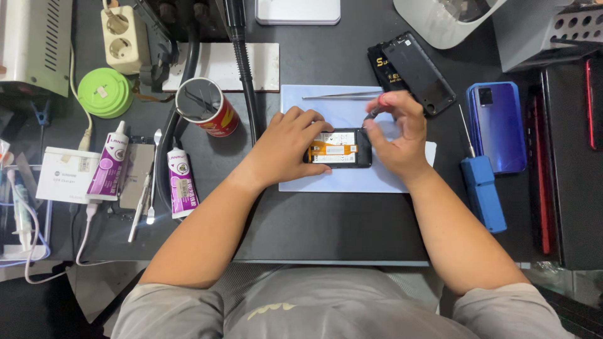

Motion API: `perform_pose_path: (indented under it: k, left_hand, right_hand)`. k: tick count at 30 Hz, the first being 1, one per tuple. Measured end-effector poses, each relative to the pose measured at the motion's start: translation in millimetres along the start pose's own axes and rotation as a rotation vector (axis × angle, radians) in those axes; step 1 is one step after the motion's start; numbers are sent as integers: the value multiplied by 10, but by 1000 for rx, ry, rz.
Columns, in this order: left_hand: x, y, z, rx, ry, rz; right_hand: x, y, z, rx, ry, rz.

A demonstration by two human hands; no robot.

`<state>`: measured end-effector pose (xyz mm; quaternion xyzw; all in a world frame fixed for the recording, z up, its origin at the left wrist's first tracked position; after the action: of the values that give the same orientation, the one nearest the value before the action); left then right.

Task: The person removes the back cover of a smartphone using a prying tool, then uses a screwdriver to remove screws from the internal frame. The back cover is set aside, and the phone is held with the internal components exposed.

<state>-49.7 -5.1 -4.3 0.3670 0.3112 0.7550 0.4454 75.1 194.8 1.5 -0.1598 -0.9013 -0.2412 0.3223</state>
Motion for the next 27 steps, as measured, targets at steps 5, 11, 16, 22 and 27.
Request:
perform_pose_path:
  k: [5,11,16,22,27]
  left_hand:
    - [-9,-17,-20,17,-5,-2]
    - [-7,-20,-15,21,2,-5]
    - [-2,-16,-7,21,7,-11]
    - [5,-23,-18,20,16,-25]
    - [-5,-25,-20,18,11,-26]
  right_hand:
    - [-19,17,26,42,-101,51]
    - [-4,14,21,5,-88,33]
    - [2,15,14,33,-64,42]
    - [11,23,14,-20,-23,22]
    - [17,7,-15,-51,27,-15]
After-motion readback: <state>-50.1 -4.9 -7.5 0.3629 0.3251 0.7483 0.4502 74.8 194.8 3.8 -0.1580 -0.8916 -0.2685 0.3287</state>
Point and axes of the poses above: each hand's wrist, its own x-axis towards the middle knuckle, its own y-axis out of the back of the hand, z = x × y, the point moved 2 cm from there along x, towards the middle knuckle, and after that the axes turned 4 degrees about y, right-handed, at the moved point
